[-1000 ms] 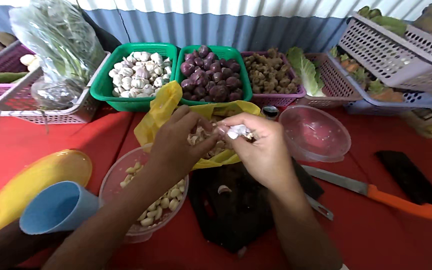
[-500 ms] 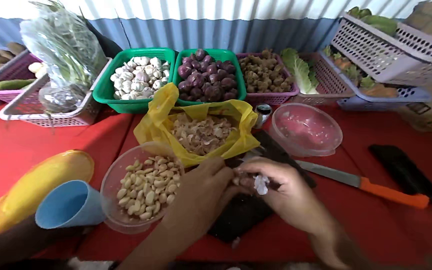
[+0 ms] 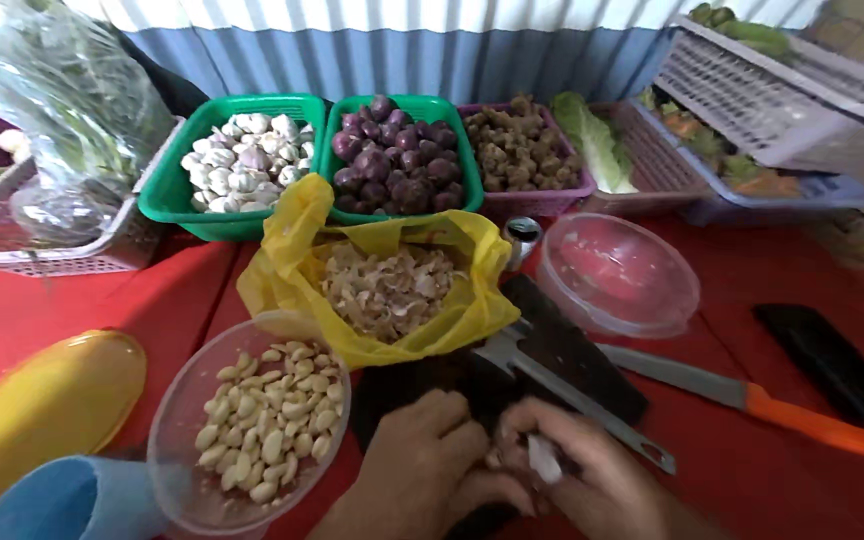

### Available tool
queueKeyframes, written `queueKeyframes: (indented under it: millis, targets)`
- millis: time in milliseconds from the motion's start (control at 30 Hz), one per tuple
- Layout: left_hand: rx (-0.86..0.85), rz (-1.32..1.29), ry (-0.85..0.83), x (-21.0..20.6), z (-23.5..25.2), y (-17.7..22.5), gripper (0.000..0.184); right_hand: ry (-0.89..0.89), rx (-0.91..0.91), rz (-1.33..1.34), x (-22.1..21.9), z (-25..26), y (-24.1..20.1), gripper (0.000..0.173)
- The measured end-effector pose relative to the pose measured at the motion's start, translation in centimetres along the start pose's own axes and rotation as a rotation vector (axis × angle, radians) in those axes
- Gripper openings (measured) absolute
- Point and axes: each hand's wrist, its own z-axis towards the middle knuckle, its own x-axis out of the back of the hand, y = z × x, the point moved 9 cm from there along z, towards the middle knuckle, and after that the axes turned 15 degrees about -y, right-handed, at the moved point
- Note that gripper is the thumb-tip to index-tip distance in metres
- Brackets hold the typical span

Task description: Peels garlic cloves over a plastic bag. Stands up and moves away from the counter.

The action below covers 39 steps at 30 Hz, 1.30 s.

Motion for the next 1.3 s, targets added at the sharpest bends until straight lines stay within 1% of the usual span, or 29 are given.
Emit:
queueKeyframes:
  millis: [100, 167, 267, 333, 433, 500, 567, 667, 733, 833, 900, 933, 1000, 1067, 1100, 1133, 1200, 1267, 1300]
  targets:
    - [0.037, -0.159, -0.084, -0.1, 0.3, -0.6, 0.034, -0.065, -0.085, 0.023, 0.8, 1.1, -0.9, 0.015]
    - [0.093, -0.277, -0.115, 0.0, 0.5, -1.4, 0.029, -0.149, -0.154, 0.056, 1.8, 2.6, -0.7, 0.015]
    - [0.257, -0.474, -0.084, 0.5, 0.2, -3.2, 0.027, -0.214, -0.249, 0.197, 3.0, 4.7, 0.8, 0.014]
    - [0.407, -0.573, -0.042, 0.6, -0.5, -4.2, 0.027, -0.185, -0.302, 0.296, 3.6, 5.4, 2.6, 0.014]
    - [0.687, -0.667, 0.017, 1.1, -1.7, -5.8, 0.026, -0.113, -0.447, 0.430, 5.0, 6.1, 4.6, 0.019]
    - [0.855, -0.652, 0.061, 2.4, -1.4, -7.0, 0.028, -0.055, -0.497, 0.475, 6.3, 7.6, 4.6, 0.020]
    - [0.955, -0.639, 0.034, 3.5, -0.4, -8.3, 0.032, -0.012, -0.531, 0.502, 7.0, 9.5, 4.1, 0.017]
    - [1.015, -0.685, -0.053, 4.5, 1.6, -10.6, 0.031, -0.018, -0.673, 0.452, 7.5, 12.4, 4.0, 0.018]
    - [1.036, -0.689, -0.111, 5.2, 2.5, -11.7, 0.027, -0.070, -0.779, 0.364, 7.3, 13.7, 4.5, 0.024]
    - [1.040, -0.656, -0.133, 6.0, 3.0, -11.2, 0.023, -0.159, -0.887, 0.336, 6.3, 13.9, 5.2, 0.036]
    - [1.057, -0.660, -0.179, 5.9, 2.5, -9.6, 0.026, -0.204, -0.883, 0.373, 5.6, 13.6, 4.3, 0.038]
    - [1.070, -0.673, -0.235, 5.2, 1.8, -8.5, 0.028, -0.237, -0.878, 0.405, 5.2, 13.1, 3.6, 0.036]
    - [1.088, -0.673, -0.391, 2.6, 0.2, -6.2, 0.029, -0.329, -0.883, 0.411, 3.9, 11.2, 2.5, 0.030]
    - [1.083, -0.649, -0.470, -0.9, -1.0, -4.6, 0.027, -0.432, -0.916, 0.297, 2.3, 8.7, 2.4, 0.029]
    - [1.084, -0.640, -0.484, -2.7, -1.3, -4.0, 0.027, -0.455, -0.928, 0.227, 1.7, 7.7, 2.6, 0.029]
    - [1.085, -0.635, -0.489, -4.1, -1.5, -3.6, 0.029, -0.440, -0.933, 0.170, 1.4, 7.0, 2.9, 0.028]
    - [1.079, -0.619, -0.497, -5.2, -1.1, -3.1, 0.033, -0.299, -0.916, 0.161, 1.9, 6.9, 3.2, 0.028]
    - [1.059, -0.611, -0.506, -4.3, -0.5, -2.9, 0.035, -0.111, -0.854, 0.196, 3.6, 8.0, 2.5, 0.027]
    - [1.053, -0.609, -0.517, -3.5, -0.5, -2.9, 0.033, -0.039, -0.814, 0.188, 4.4, 8.9, 1.9, 0.026]
